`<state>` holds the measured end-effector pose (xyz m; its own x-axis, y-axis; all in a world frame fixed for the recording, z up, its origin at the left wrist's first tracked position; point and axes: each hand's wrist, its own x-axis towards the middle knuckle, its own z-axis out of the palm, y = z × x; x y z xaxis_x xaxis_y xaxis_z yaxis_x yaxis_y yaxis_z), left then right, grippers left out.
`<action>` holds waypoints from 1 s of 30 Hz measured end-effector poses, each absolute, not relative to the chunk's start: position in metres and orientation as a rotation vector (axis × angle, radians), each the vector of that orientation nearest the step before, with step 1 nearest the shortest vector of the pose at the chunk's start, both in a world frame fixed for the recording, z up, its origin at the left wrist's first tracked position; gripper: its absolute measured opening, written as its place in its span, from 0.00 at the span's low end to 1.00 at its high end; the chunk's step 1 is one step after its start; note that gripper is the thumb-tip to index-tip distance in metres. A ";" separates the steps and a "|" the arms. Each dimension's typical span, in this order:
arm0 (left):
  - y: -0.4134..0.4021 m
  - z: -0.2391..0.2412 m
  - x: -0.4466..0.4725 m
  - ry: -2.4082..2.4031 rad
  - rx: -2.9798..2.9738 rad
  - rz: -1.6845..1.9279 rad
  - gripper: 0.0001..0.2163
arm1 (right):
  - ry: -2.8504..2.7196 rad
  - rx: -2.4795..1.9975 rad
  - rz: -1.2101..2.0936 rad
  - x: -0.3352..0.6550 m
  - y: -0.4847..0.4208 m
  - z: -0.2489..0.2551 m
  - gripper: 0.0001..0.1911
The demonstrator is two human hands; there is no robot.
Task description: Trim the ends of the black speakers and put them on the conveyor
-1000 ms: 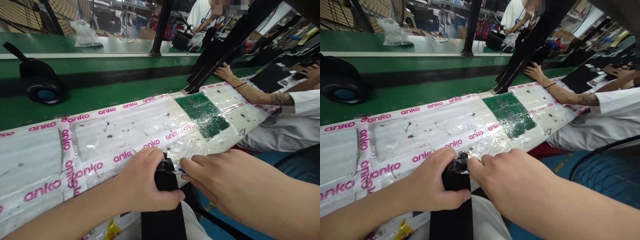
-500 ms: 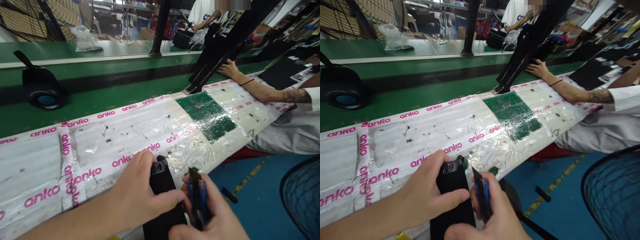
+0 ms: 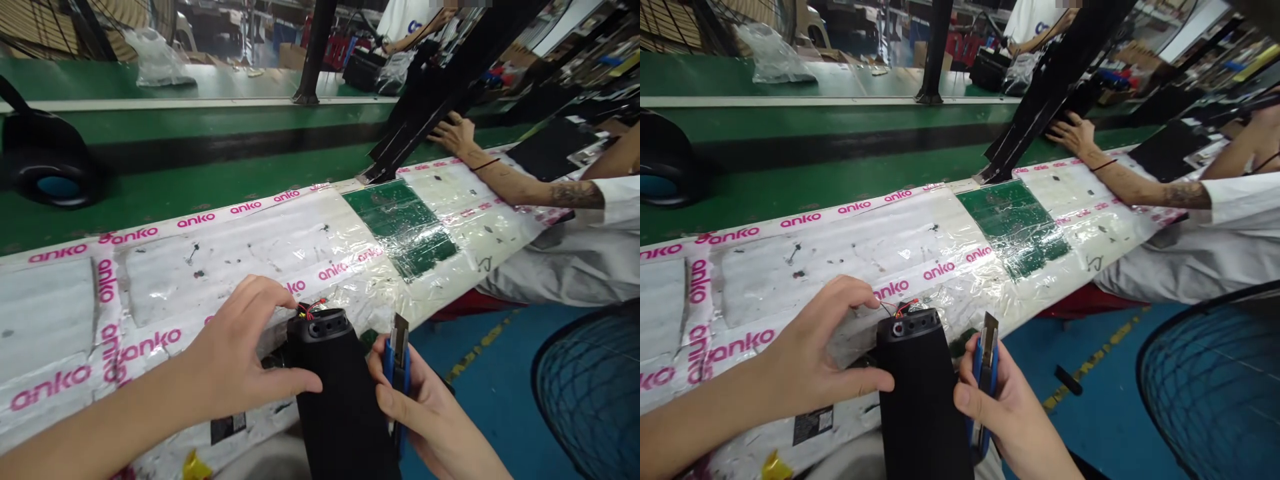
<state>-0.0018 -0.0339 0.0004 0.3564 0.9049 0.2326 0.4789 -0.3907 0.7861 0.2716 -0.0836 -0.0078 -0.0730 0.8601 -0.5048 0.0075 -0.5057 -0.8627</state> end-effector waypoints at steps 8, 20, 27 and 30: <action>-0.037 -0.007 0.013 1.109 1.802 0.642 0.27 | -0.913 -1.499 1.737 0.281 -0.076 -0.010 0.28; -0.049 -0.006 -0.001 1.179 1.752 0.735 0.20 | -2.012 -1.449 1.230 0.243 -0.081 0.020 0.14; -0.047 -0.015 0.001 1.124 1.715 0.772 0.21 | -2.750 -1.124 0.149 0.241 -0.064 0.021 0.18; -0.047 -0.017 0.000 1.095 1.719 0.840 0.22 | -2.796 -1.132 0.157 0.241 -0.063 0.022 0.20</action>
